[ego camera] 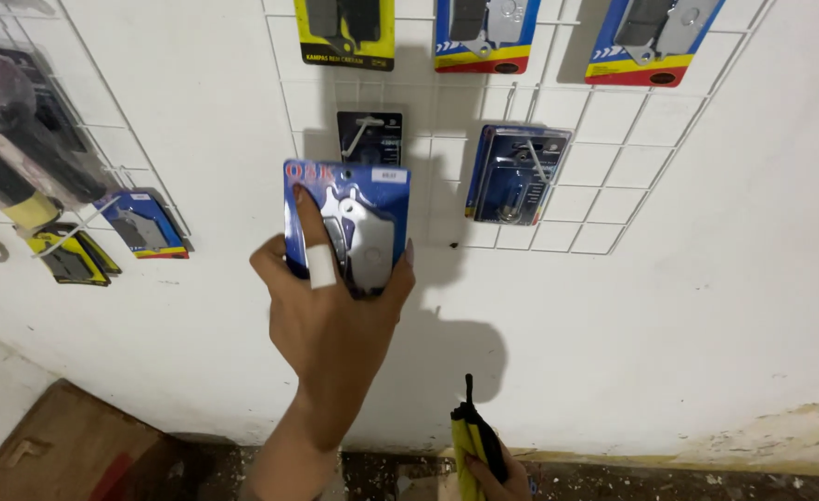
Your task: Wiping dust off packaged motorcycle spare parts using a cloth and organizing them on a display rack.
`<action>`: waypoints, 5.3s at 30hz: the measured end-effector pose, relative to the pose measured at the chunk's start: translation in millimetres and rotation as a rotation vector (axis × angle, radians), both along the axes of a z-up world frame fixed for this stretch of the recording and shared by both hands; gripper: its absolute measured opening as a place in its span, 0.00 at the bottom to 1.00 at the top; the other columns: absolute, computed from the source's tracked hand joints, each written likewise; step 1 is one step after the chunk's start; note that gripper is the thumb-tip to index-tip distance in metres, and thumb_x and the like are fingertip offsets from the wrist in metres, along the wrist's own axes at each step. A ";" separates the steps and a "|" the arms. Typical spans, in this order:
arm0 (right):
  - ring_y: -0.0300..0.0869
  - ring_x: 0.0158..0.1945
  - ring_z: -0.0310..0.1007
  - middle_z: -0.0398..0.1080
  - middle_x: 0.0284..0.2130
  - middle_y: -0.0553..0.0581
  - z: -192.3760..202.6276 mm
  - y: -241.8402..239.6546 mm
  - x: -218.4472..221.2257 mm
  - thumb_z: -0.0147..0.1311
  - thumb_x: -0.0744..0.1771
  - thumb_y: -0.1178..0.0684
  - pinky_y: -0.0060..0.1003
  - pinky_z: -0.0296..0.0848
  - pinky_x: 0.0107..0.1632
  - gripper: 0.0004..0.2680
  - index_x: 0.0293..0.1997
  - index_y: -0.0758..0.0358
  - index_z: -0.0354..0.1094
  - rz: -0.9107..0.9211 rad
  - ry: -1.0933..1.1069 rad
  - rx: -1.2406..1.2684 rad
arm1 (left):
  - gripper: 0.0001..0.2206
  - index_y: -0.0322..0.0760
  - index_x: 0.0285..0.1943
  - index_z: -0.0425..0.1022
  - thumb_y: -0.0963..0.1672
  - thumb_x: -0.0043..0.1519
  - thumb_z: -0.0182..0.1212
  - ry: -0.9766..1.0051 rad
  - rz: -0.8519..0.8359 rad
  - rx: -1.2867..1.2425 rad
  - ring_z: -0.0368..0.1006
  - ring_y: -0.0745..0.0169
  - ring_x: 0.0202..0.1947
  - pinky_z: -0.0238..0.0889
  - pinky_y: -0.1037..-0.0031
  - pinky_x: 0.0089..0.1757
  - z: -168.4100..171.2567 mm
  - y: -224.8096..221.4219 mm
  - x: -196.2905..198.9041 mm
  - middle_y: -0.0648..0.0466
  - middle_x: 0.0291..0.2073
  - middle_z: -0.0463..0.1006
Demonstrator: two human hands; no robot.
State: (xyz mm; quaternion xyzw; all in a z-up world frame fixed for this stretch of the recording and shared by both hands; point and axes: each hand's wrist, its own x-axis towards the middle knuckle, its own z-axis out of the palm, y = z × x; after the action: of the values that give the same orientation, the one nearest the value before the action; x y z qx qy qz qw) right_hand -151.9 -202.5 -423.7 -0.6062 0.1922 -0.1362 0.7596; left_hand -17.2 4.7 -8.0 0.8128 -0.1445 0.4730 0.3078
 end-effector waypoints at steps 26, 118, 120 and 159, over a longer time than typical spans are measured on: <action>0.53 0.55 0.82 0.78 0.57 0.65 24.2 3.5 4.4 0.55 0.63 0.62 0.52 0.76 0.58 0.21 0.66 0.66 0.65 0.088 -0.037 -0.034 | 0.47 0.28 0.75 0.55 0.51 0.52 0.80 0.039 -0.032 -0.020 0.66 0.61 0.24 0.61 0.77 0.19 -12.4 -26.5 68.8 0.41 0.46 0.64; 0.40 0.34 0.61 0.66 0.39 0.57 174.9 30.8 -10.2 0.49 0.58 0.65 0.33 0.63 0.35 0.15 0.48 0.72 0.69 -0.133 -0.655 -0.612 | 0.29 0.39 0.77 0.52 0.53 0.69 0.29 1.161 -1.194 -0.476 0.51 0.47 0.75 0.41 0.54 0.67 -207.2 -41.2 -75.4 0.45 0.75 0.57; 0.38 0.31 0.58 0.66 0.39 0.55 181.7 40.1 -9.3 0.52 0.58 0.64 0.32 0.59 0.32 0.15 0.48 0.73 0.70 -0.126 -0.613 -0.698 | 0.26 0.36 0.74 0.58 0.51 0.70 0.32 1.130 -1.108 -0.622 0.55 0.55 0.74 0.46 0.65 0.68 -211.3 -35.1 -78.4 0.49 0.74 0.62; 0.40 0.39 0.67 0.68 0.39 0.52 211.3 59.1 5.0 0.65 0.63 0.59 0.32 0.71 0.36 0.09 0.46 0.64 0.74 -0.032 -0.640 -0.872 | 0.15 0.30 0.44 0.78 0.46 0.68 0.50 1.257 -1.126 -1.087 0.62 0.69 0.30 0.58 0.75 0.33 -362.3 -28.2 -70.2 0.55 0.31 0.75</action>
State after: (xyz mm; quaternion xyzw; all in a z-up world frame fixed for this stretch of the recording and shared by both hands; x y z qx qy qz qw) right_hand -146.9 -143.5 -212.3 -0.7907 -0.1139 -0.3925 0.4559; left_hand -87.5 -23.6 -370.3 0.4775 -0.0834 -0.2546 0.8368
